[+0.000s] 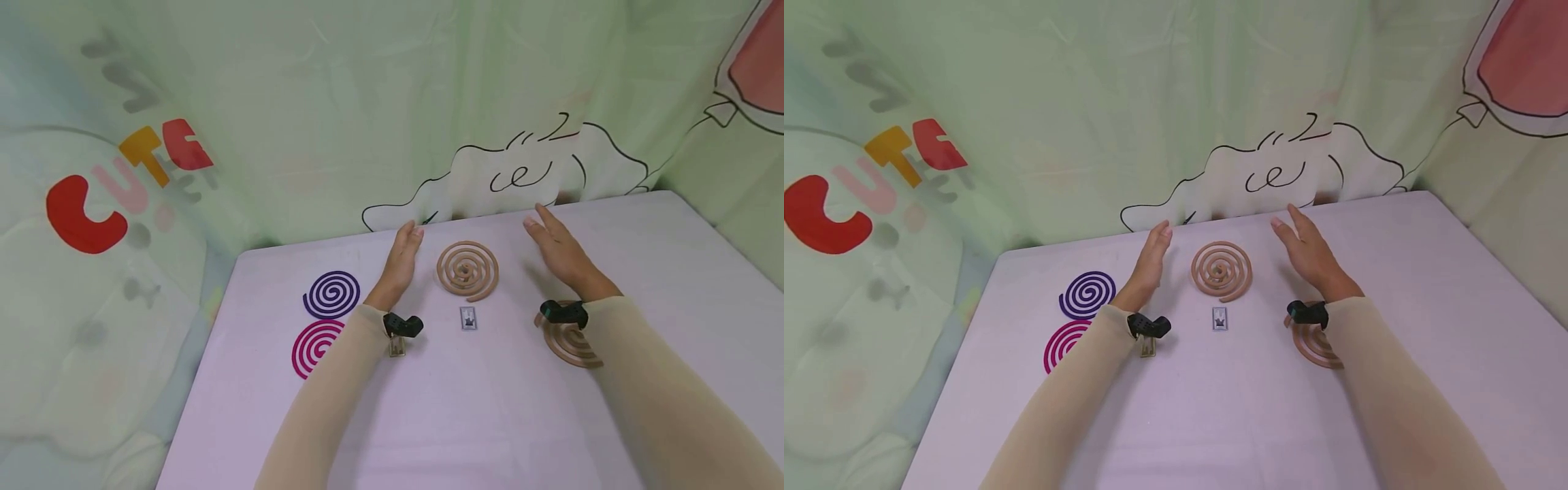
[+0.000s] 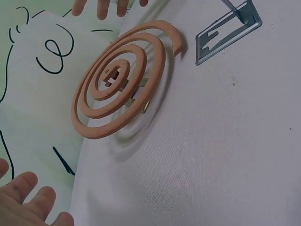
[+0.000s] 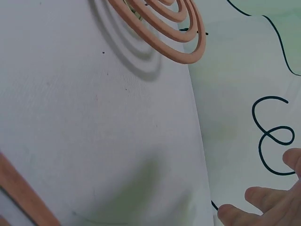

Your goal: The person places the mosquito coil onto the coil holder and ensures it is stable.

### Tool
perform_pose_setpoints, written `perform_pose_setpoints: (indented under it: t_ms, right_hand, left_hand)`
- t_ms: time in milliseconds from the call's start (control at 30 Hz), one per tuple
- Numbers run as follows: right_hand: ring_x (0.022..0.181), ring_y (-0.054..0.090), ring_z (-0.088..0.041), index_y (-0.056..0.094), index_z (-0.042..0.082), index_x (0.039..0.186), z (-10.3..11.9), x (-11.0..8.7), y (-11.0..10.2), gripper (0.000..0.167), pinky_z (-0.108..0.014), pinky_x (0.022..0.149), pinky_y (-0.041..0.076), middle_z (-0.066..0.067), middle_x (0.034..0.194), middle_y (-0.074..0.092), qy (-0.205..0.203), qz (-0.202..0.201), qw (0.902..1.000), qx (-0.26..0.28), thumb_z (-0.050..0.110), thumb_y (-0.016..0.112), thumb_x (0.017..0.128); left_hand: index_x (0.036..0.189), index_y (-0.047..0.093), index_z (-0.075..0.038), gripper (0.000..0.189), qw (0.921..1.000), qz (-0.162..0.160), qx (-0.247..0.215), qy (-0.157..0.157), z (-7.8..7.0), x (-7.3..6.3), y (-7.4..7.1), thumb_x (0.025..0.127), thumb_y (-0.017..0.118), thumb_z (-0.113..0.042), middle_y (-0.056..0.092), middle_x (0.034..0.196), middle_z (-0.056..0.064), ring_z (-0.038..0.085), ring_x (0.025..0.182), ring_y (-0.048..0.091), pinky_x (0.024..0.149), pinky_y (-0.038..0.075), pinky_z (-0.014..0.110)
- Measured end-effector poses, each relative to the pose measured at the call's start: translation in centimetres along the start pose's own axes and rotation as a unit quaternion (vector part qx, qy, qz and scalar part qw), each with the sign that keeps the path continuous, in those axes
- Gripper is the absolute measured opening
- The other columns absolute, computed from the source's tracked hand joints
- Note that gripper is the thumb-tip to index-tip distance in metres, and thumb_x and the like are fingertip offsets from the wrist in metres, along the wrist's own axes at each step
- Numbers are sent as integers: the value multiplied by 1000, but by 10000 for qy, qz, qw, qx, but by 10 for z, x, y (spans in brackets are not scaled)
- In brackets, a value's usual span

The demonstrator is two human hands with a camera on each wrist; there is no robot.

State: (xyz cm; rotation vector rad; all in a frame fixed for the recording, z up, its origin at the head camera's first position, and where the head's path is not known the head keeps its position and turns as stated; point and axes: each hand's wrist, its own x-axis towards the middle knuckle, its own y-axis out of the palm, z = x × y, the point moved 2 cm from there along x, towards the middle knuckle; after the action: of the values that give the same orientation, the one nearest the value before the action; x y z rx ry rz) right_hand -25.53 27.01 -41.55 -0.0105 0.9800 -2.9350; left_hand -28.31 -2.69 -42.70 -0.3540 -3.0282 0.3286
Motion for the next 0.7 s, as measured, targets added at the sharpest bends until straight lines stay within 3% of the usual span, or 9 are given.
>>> perform_pose_setpoints:
  t_ms: [333,500,700]
  right_hand:
    - [157,-4,-49,-1,6,166,-2,-15,-8,78,-70,123,0,-26,171,-3,15,11,9998,-190,53,28,112]
    - [156,-2,-51,-4,10,167,-4,-25,-14,84,-72,121,2,-24,172,-5,214,197,9990,-352,58,34,109]
    - [150,12,-61,-6,9,166,-12,-35,-22,94,-76,118,11,-29,170,-3,407,318,9963,-692,58,46,106]
  left_hand:
    - [164,24,-7,68,9987,258,441,-22,-7,-10,-6,111,35,-47,28,169,13,30,156,27,128,21,47]
    - [165,25,-10,67,9965,372,742,-31,-9,-15,-6,111,35,-48,30,168,14,30,155,30,127,24,47]
    - [164,29,-10,65,9929,485,1087,-43,-11,-26,-2,111,35,-48,34,167,15,33,152,34,125,27,50]
